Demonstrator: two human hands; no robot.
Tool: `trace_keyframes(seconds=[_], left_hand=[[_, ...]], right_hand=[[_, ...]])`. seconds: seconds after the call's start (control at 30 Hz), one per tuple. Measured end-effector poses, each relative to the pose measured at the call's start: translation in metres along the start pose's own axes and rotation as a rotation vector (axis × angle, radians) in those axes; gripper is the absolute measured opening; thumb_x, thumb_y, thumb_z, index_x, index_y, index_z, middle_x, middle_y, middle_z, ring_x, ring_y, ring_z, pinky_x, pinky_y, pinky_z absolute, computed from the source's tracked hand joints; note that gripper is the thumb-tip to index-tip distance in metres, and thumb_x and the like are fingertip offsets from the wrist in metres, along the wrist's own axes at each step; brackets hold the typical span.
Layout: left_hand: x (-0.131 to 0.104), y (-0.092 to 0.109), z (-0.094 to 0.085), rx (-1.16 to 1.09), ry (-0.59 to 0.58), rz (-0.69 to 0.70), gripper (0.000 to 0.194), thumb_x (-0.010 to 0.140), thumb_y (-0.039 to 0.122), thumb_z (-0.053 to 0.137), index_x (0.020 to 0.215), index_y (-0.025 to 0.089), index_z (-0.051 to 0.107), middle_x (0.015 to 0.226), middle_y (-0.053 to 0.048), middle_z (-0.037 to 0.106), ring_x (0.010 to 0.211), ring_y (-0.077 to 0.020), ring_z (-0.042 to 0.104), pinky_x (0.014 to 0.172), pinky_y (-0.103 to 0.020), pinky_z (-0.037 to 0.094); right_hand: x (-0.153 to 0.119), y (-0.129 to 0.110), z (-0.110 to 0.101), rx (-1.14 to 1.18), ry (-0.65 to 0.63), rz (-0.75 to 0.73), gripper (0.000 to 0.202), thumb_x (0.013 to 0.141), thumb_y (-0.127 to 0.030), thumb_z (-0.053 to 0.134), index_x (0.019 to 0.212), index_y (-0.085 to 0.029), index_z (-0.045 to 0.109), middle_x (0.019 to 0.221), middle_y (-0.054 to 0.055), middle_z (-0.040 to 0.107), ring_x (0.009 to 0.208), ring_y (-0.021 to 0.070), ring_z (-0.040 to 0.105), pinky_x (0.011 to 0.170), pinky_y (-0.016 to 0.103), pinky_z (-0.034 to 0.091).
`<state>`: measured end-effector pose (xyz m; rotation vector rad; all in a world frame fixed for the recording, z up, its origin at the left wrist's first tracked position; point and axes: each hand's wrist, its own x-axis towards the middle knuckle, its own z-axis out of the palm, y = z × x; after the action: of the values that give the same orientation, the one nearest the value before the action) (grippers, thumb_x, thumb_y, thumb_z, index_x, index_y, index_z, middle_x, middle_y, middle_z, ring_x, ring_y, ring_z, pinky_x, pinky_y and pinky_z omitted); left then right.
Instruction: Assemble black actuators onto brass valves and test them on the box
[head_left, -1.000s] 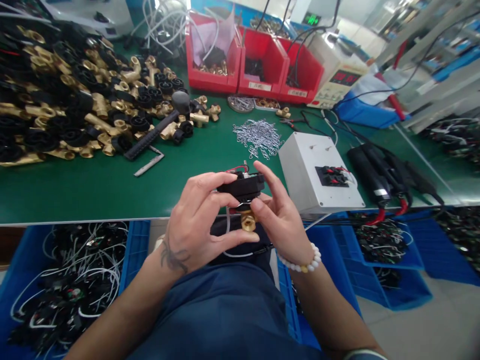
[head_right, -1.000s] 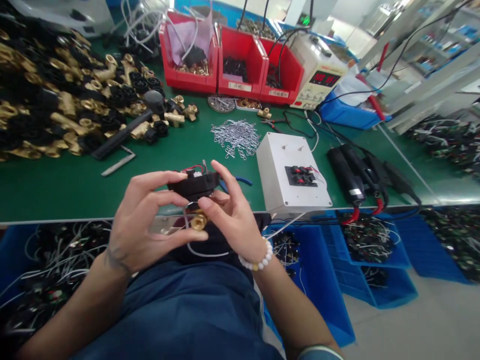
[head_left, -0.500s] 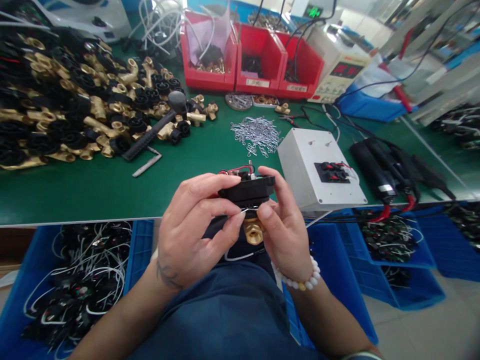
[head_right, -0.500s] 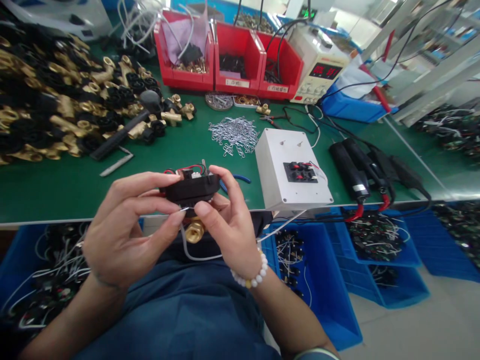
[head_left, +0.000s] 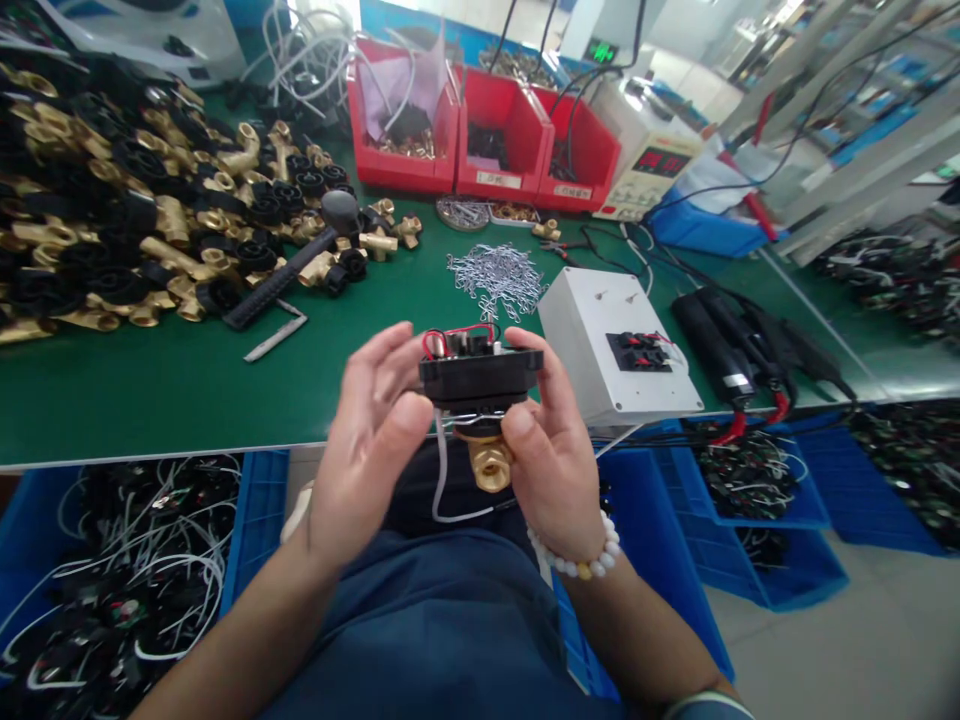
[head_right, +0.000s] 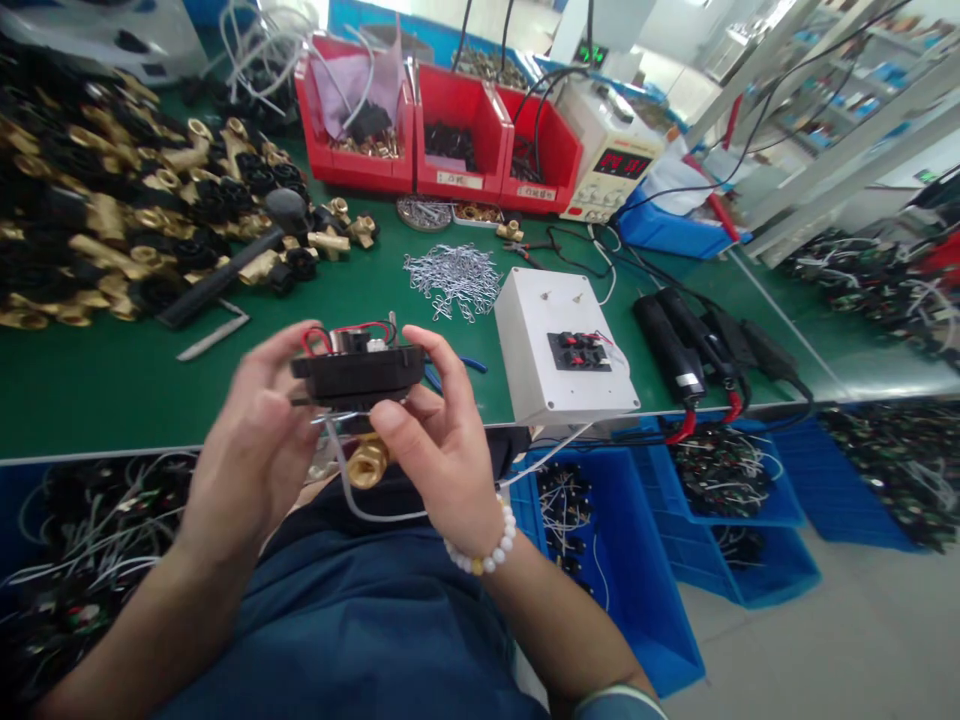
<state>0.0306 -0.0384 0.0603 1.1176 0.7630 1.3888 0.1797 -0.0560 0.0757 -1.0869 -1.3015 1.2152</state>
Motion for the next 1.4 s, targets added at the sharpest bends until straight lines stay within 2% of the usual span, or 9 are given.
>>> trace_keyframes(seconds=[0.07, 0.13, 0.2, 0.27, 0.33, 0.47, 0.77, 0.97, 1.4], left_hand=[[0.005, 0.0, 0.0, -0.183, -0.085, -0.327, 0.048, 0.093, 0.052, 0.066, 0.128, 0.02, 0.063, 0.128, -0.012, 0.07, 0.126, -0.0334, 0.065, 0.102, -0.046, 0.058], [0.007, 0.003, -0.001, -0.248, -0.045, -0.441, 0.055, 0.084, 0.05, 0.076, 0.125, 0.015, 0.064, 0.118, -0.014, 0.075, 0.112, -0.0345, 0.072, 0.09, -0.043, 0.064], [0.007, 0.007, -0.001, -0.262, 0.02, -0.452, 0.055, 0.081, 0.049, 0.08, 0.12, 0.014, 0.066, 0.107, -0.012, 0.077, 0.097, -0.03, 0.077, 0.08, -0.036, 0.065], [0.004, 0.011, 0.0, -0.28, 0.02, -0.468, 0.051, 0.083, 0.053, 0.077, 0.114, 0.014, 0.069, 0.1, -0.011, 0.078, 0.087, -0.0259, 0.078, 0.073, -0.032, 0.065], [0.001, 0.015, 0.0, -0.294, 0.008, -0.473, 0.049, 0.086, 0.056, 0.074, 0.111, 0.014, 0.07, 0.099, -0.01, 0.079, 0.084, -0.0246, 0.078, 0.071, -0.031, 0.065], [-0.004, 0.022, 0.0, -0.285, -0.001, -0.456, 0.048, 0.088, 0.056, 0.072, 0.112, 0.015, 0.07, 0.101, -0.01, 0.079, 0.085, -0.0259, 0.078, 0.073, -0.033, 0.065], [-0.005, 0.024, 0.0, -0.202, 0.049, -0.382, 0.052, 0.083, 0.06, 0.075, 0.113, 0.017, 0.068, 0.098, -0.008, 0.078, 0.085, -0.0258, 0.077, 0.074, -0.035, 0.063], [-0.012, 0.032, -0.006, -0.02, -0.059, -0.357, 0.057, 0.085, 0.058, 0.073, 0.126, 0.019, 0.062, 0.121, -0.011, 0.073, 0.112, -0.0313, 0.07, 0.091, -0.039, 0.059], [-0.017, 0.035, -0.002, -0.015, -0.121, -0.293, 0.046, 0.084, 0.046, 0.076, 0.121, 0.024, 0.06, 0.112, -0.004, 0.074, 0.098, -0.0223, 0.07, 0.085, -0.031, 0.059]], right_hand=[[0.007, -0.014, -0.015, -0.223, -0.116, -0.023, 0.063, 0.093, -0.06, 0.065, 0.148, -0.034, 0.045, 0.111, 0.003, 0.073, 0.101, 0.025, 0.073, 0.085, 0.042, 0.063], [0.023, -0.032, -0.041, -0.513, -0.141, -0.128, 0.043, 0.093, -0.051, 0.07, 0.131, -0.033, 0.063, 0.101, 0.0, 0.075, 0.092, 0.0221, 0.073, 0.087, 0.04, 0.061], [0.049, -0.046, -0.077, -0.828, 0.124, -0.255, 0.022, 0.095, -0.039, 0.07, 0.112, -0.027, 0.073, 0.096, 0.002, 0.076, 0.09, 0.0201, 0.072, 0.09, 0.037, 0.057], [0.081, -0.052, -0.117, -1.111, 0.361, -0.291, 0.018, 0.092, -0.026, 0.074, 0.108, -0.021, 0.075, 0.099, 0.006, 0.076, 0.096, 0.0201, 0.07, 0.098, 0.036, 0.05], [0.11, -0.049, -0.154, -1.202, 0.371, -0.131, 0.02, 0.087, -0.018, 0.077, 0.107, -0.015, 0.076, 0.106, 0.011, 0.076, 0.102, 0.0203, 0.067, 0.101, 0.036, 0.047], [0.139, -0.03, -0.193, -0.836, 0.24, 0.248, 0.016, 0.088, -0.008, 0.073, 0.103, -0.011, 0.075, 0.103, 0.012, 0.075, 0.086, 0.0136, 0.065, 0.091, 0.029, 0.048], [0.137, -0.024, -0.176, -0.725, 0.263, 0.242, 0.008, 0.086, -0.006, 0.072, 0.093, -0.01, 0.073, 0.084, 0.006, 0.072, 0.071, 0.0086, 0.057, 0.075, 0.026, 0.045], [0.137, -0.019, -0.172, -0.807, 0.293, 0.183, 0.007, 0.089, -0.008, 0.07, 0.091, -0.014, 0.074, 0.077, 0.003, 0.069, 0.066, 0.0083, 0.053, 0.07, 0.025, 0.043], [0.132, -0.022, -0.166, -0.864, 0.321, 0.156, 0.003, 0.087, -0.012, 0.072, 0.089, -0.012, 0.074, 0.08, 0.003, 0.07, 0.067, 0.0083, 0.053, 0.07, 0.024, 0.042]])
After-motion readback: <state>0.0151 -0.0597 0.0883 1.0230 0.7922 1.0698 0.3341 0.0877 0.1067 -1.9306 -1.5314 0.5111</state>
